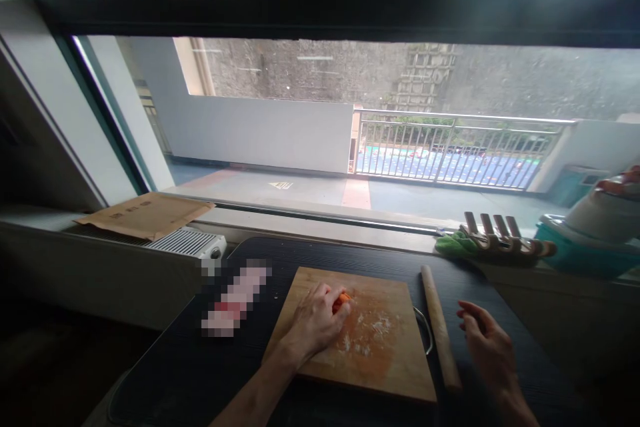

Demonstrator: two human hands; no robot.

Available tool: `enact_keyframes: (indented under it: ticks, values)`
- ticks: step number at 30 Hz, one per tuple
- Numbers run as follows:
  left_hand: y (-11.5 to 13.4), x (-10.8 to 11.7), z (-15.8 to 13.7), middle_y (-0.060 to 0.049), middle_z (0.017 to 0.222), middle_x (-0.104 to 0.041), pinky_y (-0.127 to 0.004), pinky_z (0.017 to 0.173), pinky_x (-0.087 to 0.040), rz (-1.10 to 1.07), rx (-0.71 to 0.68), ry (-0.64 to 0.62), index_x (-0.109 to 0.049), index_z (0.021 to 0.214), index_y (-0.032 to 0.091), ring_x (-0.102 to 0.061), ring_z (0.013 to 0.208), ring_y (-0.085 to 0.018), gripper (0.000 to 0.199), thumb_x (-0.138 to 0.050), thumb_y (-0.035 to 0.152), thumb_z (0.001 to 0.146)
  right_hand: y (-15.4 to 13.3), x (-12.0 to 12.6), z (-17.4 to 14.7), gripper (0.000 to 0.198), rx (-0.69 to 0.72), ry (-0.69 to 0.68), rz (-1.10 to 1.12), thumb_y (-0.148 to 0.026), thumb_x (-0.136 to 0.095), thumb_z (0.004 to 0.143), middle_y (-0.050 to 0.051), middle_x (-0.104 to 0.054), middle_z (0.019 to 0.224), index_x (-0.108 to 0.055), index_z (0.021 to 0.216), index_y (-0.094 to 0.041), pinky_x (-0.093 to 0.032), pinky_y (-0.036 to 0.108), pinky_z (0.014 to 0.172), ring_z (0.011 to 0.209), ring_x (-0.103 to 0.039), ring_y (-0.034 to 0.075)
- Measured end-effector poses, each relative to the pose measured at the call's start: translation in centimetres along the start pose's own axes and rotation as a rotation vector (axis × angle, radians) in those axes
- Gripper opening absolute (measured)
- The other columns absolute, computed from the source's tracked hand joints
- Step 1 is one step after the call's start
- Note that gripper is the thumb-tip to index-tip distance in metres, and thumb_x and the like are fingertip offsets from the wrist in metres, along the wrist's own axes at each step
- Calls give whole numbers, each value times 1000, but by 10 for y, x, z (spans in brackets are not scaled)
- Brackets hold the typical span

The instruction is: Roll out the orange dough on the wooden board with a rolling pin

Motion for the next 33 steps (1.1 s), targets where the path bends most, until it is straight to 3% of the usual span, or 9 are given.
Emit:
enact_keyframes:
  ticks: [5,9,13,17,21,24,27,29,33]
  values:
    - [0,-10,-2,-7,102,-60,-41,91,-45,78,51,152,-62,108,23,-56,100,-26,30,-60,39,83,-50,-63,-36,45,116,-247,118,-49,-54,75,6,-70,88,-67,105,-17,-50,29,62,69,-63,19]
    - [-5,-19,-2,-6,105,-59,-40,93,-45,48,18,155,-59,110,22,-55,102,-25,32,-63,30,80,-62,-97,-54,43,164,-337,75,-49,-53,77,7,-71,90,-68,102,-17,-52,31,69,73,-65,20]
    - [-6,-17,-2,-5,104,-60,-36,93,-46,18,-42,166,-59,107,21,-55,102,-22,29,-62,18,78,-59,-97,-62,36,205,-314,15,-43,-49,80,5,-72,93,-69,100,-20,-51,31,76,84,-67,21]
    - [2,-17,0,-6,103,-59,-37,94,-45,-9,-62,214,-57,108,20,-54,101,-22,28,-58,15,80,-58,-93,-64,33,228,-281,4,-39,-47,80,3,-72,89,-69,97,-21,-51,30,75,82,-67,20]
    - [13,-21,2,-6,108,-59,-39,95,-44,-34,-70,240,-56,112,22,-54,103,-23,31,-61,23,81,-62,-92,-64,32,255,-269,-21,-39,-47,80,3,-72,87,-70,93,-21,-51,30,76,83,-67,21]
    - [15,-24,0,-6,105,-60,-46,92,-44,-21,-60,207,-58,110,24,-55,101,-27,40,-68,42,76,-65,-92,-65,32,275,-272,-24,-38,-46,80,4,-71,86,-69,92,-20,-52,30,76,83,-67,21]
    - [12,-21,-4,-5,104,-61,-46,90,-43,-14,-26,207,-61,106,25,-56,101,-27,39,-55,56,84,-68,-91,-66,31,285,-269,-26,-38,-47,79,4,-71,85,-69,90,-21,-52,31,76,81,-67,21]
    - [9,-19,-5,-4,100,-61,-42,87,-43,-22,11,231,-62,96,25,-58,98,-24,30,-45,49,91,-71,-90,-67,30,296,-268,-30,-38,-47,79,3,-71,85,-70,90,-22,-53,31,76,80,-67,21]
    - [13,-24,-1,-3,93,-61,-38,84,-43,-12,25,237,-58,85,23,-59,92,-21,16,-46,31,90,-73,-89,-68,30,301,-263,-46,-38,-47,80,3,-72,86,-70,91,-22,-53,32,76,81,-67,21]
Point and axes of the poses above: each hand's wrist, its own z-axis towards the middle knuckle, its own x-axis out of the back of the hand, y = z × x, the point moved 10 cm from there along z, towards the middle knuckle
